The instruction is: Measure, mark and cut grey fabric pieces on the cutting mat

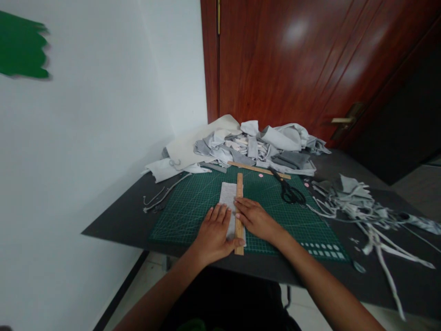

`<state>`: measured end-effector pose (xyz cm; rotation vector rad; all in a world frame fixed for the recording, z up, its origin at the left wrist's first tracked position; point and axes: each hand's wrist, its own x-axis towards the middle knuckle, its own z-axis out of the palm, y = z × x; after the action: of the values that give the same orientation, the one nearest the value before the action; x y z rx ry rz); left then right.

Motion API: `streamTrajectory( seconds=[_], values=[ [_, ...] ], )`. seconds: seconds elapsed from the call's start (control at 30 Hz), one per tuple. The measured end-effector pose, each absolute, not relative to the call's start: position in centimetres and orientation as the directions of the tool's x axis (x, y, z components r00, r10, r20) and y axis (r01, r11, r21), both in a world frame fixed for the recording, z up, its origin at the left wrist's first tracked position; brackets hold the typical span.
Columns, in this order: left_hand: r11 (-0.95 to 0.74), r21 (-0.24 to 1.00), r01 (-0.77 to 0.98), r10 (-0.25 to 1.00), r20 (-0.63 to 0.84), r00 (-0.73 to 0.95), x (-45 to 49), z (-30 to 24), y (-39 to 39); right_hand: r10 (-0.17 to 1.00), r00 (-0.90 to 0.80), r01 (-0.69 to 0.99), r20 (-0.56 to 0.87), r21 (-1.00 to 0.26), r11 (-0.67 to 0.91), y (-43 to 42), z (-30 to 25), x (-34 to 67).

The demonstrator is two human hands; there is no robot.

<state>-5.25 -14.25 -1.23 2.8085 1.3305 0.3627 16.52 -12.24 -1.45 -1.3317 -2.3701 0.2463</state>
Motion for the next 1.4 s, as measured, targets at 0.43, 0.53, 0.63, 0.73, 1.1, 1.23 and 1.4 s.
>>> streamTrajectory(
  seconds=[0.43, 0.53, 0.63, 0.73, 1.1, 1.23, 1.4],
  values=[
    [-0.755, 0.015, 0.655, 0.634, 0.268, 0.725, -2.6, 0.5, -8.1, 0.771, -0.521, 0.581, 0.367, -0.509, 0.635, -10.9, -1.5, 17.9],
    [-0.798, 0.071, 0.599, 0.602, 0.159, 0.783, -3.1, -1.6, -6.9, 0.749, -0.519, 0.528, 0.413, -0.534, 0.66, -10.4, -1.5, 17.9],
    [-0.786, 0.08, 0.613, 0.617, 0.153, 0.772, -3.2, -2.6, -6.7, 0.753, -0.511, 0.505, 0.414, -0.565, 0.653, -10.4, -1.5, 18.0],
    [-0.781, 0.058, 0.622, 0.623, 0.154, 0.767, -3.2, -2.4, -7.0, 0.79, -0.507, 0.566, 0.344, -0.559, 0.606, -10.8, -1.2, 18.3],
    [-0.787, 0.07, 0.613, 0.617, 0.05, 0.786, -3.5, -1.6, -7.1, 0.794, -0.508, 0.52, 0.334, -0.616, 0.592, -10.0, -1.8, 19.9],
    [-0.784, 0.077, 0.616, 0.62, 0.051, 0.783, -3.4, -1.5, -7.1, 0.822, -0.416, 0.576, 0.39, -0.586, 0.569, -8.7, -3.4, 20.1],
    [-0.785, 0.092, 0.612, 0.618, 0.05, 0.785, -3.4, -1.6, -6.9, 0.837, -0.408, 0.63, 0.365, -0.551, 0.547, -8.0, -4.2, 20.5]
  ],
)
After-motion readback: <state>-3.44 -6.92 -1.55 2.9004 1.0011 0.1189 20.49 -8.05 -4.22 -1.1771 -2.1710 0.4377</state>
